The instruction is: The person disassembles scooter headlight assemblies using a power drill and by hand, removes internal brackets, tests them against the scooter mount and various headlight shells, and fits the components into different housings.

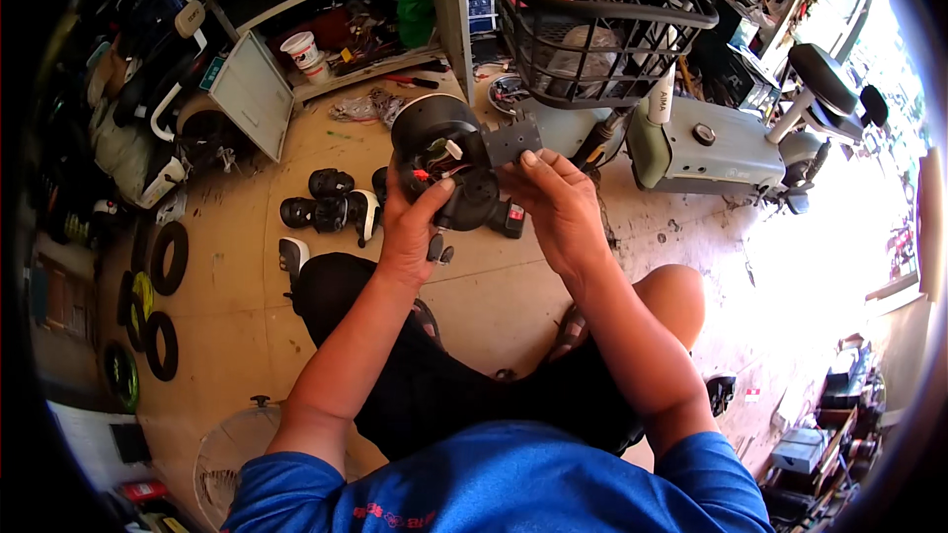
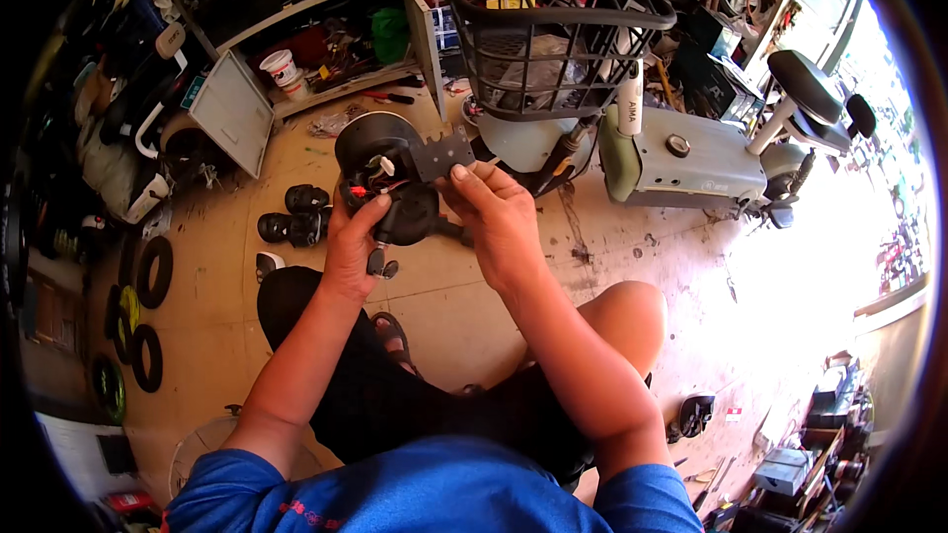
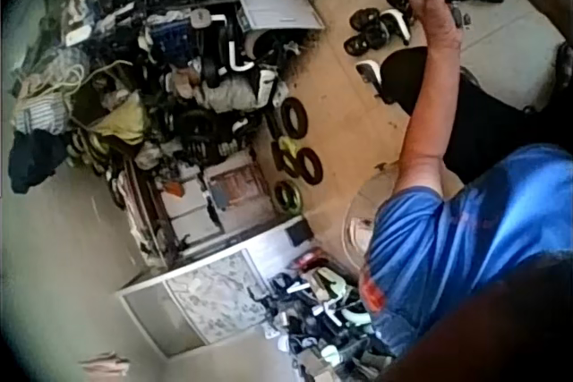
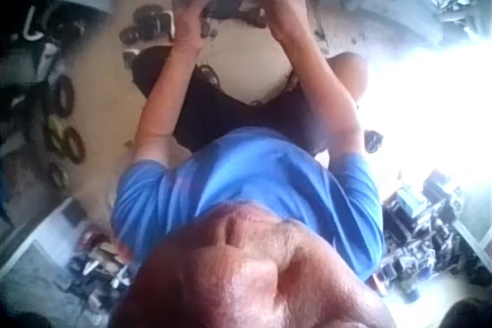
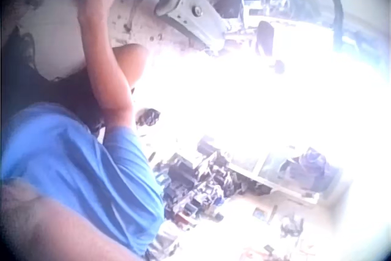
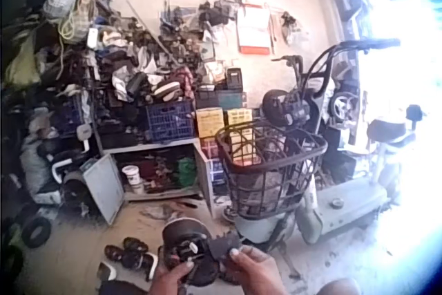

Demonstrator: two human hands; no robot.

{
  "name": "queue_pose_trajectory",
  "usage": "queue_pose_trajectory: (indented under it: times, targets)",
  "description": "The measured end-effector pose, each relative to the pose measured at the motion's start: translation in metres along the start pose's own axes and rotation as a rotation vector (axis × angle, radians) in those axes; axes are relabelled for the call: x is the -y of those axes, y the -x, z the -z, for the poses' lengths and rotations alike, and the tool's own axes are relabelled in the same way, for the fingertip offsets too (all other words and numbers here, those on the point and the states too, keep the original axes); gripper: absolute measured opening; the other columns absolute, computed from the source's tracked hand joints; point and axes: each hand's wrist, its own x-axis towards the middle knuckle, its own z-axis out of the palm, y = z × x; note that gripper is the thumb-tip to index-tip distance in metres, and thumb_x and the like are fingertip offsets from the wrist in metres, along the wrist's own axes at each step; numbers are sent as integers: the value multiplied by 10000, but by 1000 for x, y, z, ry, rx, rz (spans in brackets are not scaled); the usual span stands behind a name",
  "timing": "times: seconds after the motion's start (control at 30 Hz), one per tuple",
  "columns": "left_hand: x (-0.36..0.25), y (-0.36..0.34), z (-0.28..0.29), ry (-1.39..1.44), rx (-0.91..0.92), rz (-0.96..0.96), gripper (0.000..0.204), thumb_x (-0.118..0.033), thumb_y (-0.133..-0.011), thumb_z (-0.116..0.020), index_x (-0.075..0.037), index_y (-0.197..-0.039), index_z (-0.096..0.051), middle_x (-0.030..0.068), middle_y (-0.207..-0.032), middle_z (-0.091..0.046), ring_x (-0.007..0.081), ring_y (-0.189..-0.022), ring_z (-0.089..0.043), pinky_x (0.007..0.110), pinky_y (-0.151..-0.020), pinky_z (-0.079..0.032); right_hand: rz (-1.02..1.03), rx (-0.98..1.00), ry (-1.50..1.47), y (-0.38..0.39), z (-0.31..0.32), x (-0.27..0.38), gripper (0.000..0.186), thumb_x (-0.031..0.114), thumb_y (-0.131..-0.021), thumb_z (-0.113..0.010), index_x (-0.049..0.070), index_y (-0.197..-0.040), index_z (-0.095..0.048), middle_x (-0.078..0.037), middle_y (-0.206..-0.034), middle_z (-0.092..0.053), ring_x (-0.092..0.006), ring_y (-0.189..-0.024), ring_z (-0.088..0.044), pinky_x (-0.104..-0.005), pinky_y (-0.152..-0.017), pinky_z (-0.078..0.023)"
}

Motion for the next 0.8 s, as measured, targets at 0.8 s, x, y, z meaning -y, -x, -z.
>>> queue_pose_trajectory:
  times: [0.8]
  targets:
    - [10, 1, -1, -297, 38, -273, 907, -8, -821, -818, -119, -1563, -307, 67, -1401, -529, 189, -1286, -553, 348, -1068, -485, -85, -124, 362, 9, -29, -11, 193, 201, -954, -719, 11, -918, -719, -56, -866, -741, -88, -651, -619, -259, -675, -548]
